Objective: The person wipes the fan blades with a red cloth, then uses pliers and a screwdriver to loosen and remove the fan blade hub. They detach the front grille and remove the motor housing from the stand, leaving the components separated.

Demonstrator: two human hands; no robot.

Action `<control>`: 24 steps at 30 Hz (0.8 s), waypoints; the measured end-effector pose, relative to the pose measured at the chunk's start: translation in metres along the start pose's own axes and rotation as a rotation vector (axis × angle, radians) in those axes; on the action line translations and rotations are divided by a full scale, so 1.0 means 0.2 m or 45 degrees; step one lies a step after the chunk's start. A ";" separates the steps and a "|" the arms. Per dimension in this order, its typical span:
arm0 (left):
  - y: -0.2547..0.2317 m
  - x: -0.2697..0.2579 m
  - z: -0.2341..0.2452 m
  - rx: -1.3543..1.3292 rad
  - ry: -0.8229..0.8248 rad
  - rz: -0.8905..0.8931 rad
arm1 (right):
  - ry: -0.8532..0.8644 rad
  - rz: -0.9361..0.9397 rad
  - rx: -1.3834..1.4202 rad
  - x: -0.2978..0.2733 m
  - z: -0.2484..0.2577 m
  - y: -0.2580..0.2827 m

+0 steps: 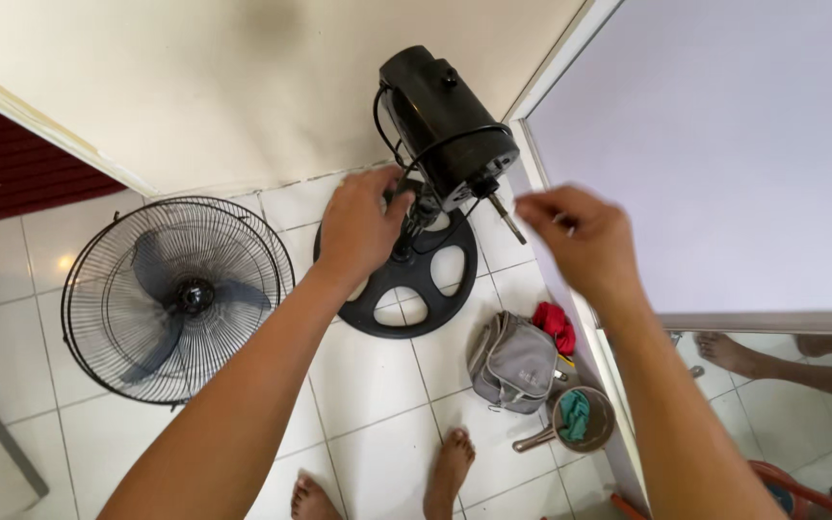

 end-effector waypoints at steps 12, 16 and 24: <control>-0.17 0.16 -0.03 0.244 -0.257 -0.095 | 0.316 0.374 -0.344 0.55 0.01 0.10; -0.34 0.22 0.08 0.160 -0.185 -0.038 | 0.345 0.325 -0.327 0.60 0.08 0.07; -0.74 0.34 0.31 0.157 -0.165 -0.388 | 0.295 0.336 -0.076 0.60 0.35 0.13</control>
Point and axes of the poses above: each hand's wrist, its own x-axis towards the middle knuckle, its own z-axis out of the back of the hand, y = z × x, the point moved 3 cm from there along x, towards the middle knuckle, and after that the axes turned 8 degrees about y, right-handed, at the moved point
